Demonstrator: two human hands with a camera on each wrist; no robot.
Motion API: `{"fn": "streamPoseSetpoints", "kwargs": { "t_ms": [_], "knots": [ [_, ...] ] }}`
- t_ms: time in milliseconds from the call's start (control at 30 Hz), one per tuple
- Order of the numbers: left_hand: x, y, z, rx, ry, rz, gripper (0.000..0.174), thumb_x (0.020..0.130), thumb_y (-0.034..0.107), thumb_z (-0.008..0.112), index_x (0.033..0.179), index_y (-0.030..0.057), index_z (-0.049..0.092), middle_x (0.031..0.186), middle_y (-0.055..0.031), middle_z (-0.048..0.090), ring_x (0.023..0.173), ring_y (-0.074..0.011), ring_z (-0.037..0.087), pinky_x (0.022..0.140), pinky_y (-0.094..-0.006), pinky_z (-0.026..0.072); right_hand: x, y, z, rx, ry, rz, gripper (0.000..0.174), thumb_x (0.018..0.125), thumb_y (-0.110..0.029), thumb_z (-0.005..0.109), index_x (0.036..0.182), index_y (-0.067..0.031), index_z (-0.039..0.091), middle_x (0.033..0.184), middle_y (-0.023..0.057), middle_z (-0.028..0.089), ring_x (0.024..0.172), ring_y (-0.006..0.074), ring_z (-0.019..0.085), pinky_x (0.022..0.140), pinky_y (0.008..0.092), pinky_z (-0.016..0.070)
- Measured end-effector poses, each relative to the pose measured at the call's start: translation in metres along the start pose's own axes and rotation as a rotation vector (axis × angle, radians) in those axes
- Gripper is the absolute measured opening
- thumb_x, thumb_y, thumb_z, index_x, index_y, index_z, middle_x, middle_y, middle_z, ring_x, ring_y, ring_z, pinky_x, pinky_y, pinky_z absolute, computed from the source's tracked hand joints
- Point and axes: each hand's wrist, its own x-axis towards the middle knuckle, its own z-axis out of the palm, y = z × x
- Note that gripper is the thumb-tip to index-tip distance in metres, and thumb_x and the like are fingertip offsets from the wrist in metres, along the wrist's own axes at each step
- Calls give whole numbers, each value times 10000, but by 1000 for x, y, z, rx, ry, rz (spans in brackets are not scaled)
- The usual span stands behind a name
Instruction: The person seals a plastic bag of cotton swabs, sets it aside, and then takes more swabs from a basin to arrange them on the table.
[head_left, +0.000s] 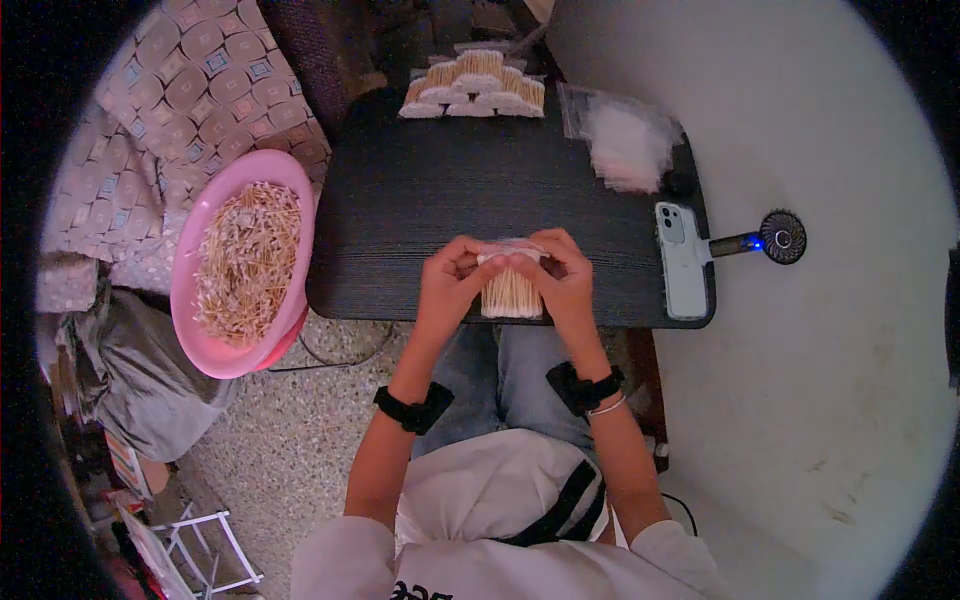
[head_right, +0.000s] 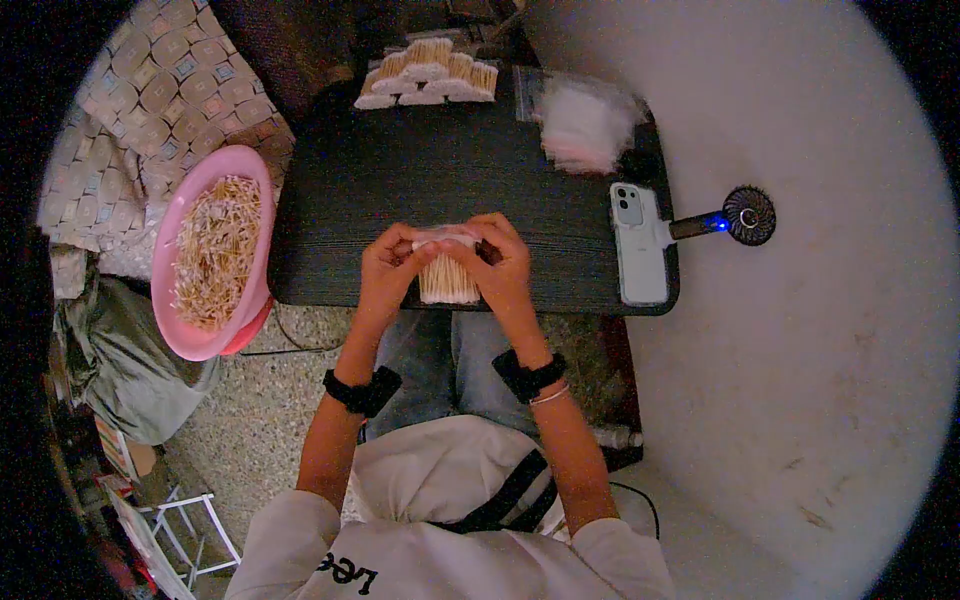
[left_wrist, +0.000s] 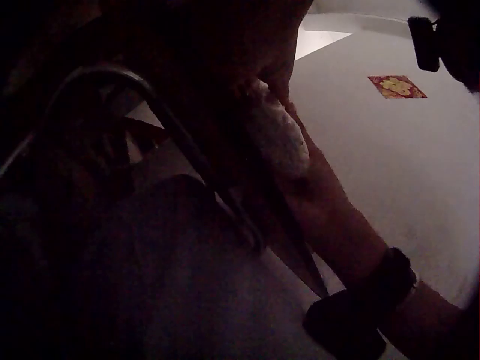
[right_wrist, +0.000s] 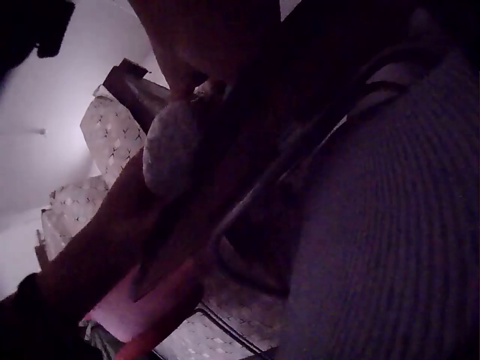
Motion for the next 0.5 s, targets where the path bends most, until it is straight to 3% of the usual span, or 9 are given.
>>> {"fn": "streamPoseSetpoints", "kwargs": {
  "t_ms": [67,267,500],
  "knots": [
    [-1,2,1,16,10,-17,123,835,66,671,918,18,594,902,-47,661,837,-81,608,698,-224,498,-1,-5,-1,16,-9,42,178,751,-67,739,885,22,665,885,18,546,779,97,549,642,209,439],
    [0,9,12,-72,105,7,194,850,108,664,1007,-2,630,848,-40,664,778,-74,600,701,-228,488,1,4,-7,33,-28,57,122,764,-56,723,846,21,677,841,34,557,783,107,545,659,218,440],
    [-4,4,0,127,62,-30,165,879,144,628,915,-10,675,852,-12,649,761,-65,561,682,-218,448,1,-1,-7,31,-52,33,121,789,-72,702,868,17,681,904,48,572,839,120,552,717,229,449]
  ]
}}
